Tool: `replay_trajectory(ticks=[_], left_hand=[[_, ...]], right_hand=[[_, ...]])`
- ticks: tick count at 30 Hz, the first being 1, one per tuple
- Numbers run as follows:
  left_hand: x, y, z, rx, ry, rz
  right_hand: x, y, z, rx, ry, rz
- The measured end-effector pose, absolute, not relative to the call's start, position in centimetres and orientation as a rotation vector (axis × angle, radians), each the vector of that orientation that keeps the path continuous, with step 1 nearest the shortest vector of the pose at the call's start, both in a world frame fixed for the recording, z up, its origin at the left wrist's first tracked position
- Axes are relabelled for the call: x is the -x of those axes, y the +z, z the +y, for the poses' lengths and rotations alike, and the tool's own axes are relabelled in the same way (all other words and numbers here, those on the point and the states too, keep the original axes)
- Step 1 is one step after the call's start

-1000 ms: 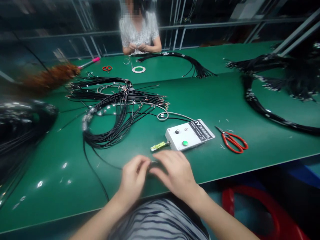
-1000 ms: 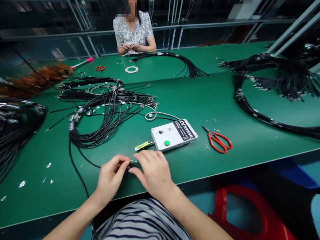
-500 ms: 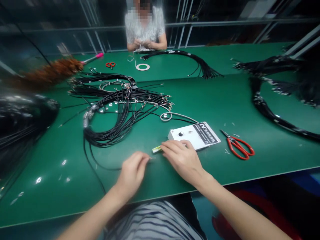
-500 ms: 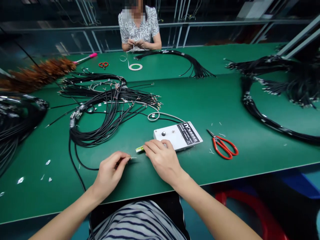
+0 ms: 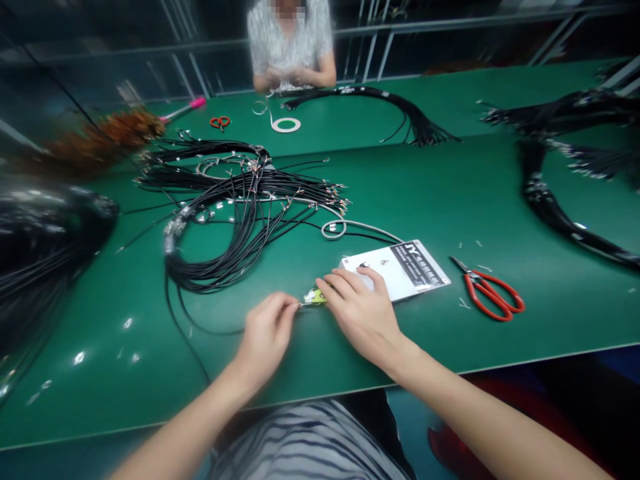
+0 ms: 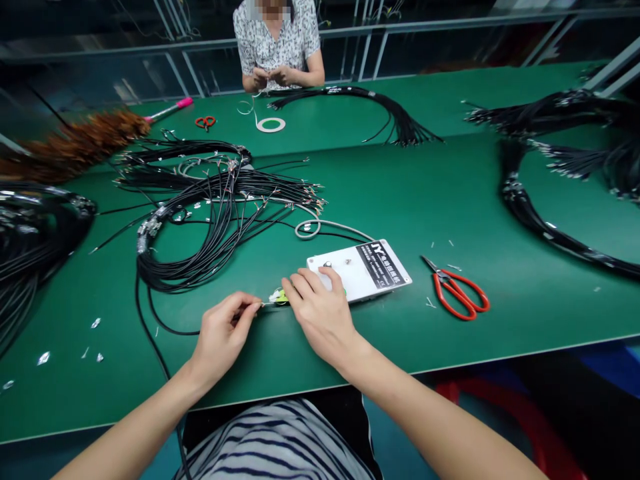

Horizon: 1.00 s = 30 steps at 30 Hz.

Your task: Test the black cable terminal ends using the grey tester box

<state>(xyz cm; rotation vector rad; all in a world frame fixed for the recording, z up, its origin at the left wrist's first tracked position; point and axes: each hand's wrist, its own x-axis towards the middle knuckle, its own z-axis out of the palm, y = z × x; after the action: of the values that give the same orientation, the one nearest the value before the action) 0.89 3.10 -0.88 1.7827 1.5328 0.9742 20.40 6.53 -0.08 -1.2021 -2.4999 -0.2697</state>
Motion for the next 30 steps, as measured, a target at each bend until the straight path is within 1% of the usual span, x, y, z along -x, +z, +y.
replay_trajectory(ticks=[9, 16, 30], left_hand=[[-1.0, -1.1, 3.5, -1.844, 0.975, 1.562], [-1.5, -1.5, 4.0, -1.935, 0.956, 1.586], [-1.6, -2.2, 3.9, -1.871, 0.967, 1.578]], right_hand=[[-20.9, 0.5, 7.9, 1.116, -0.221, -2.558], [-20.9, 0.6, 7.9, 1.148, -0.195, -2.574], [-20.6, 0.7, 7.6, 1.181, -0.193, -2.581]])
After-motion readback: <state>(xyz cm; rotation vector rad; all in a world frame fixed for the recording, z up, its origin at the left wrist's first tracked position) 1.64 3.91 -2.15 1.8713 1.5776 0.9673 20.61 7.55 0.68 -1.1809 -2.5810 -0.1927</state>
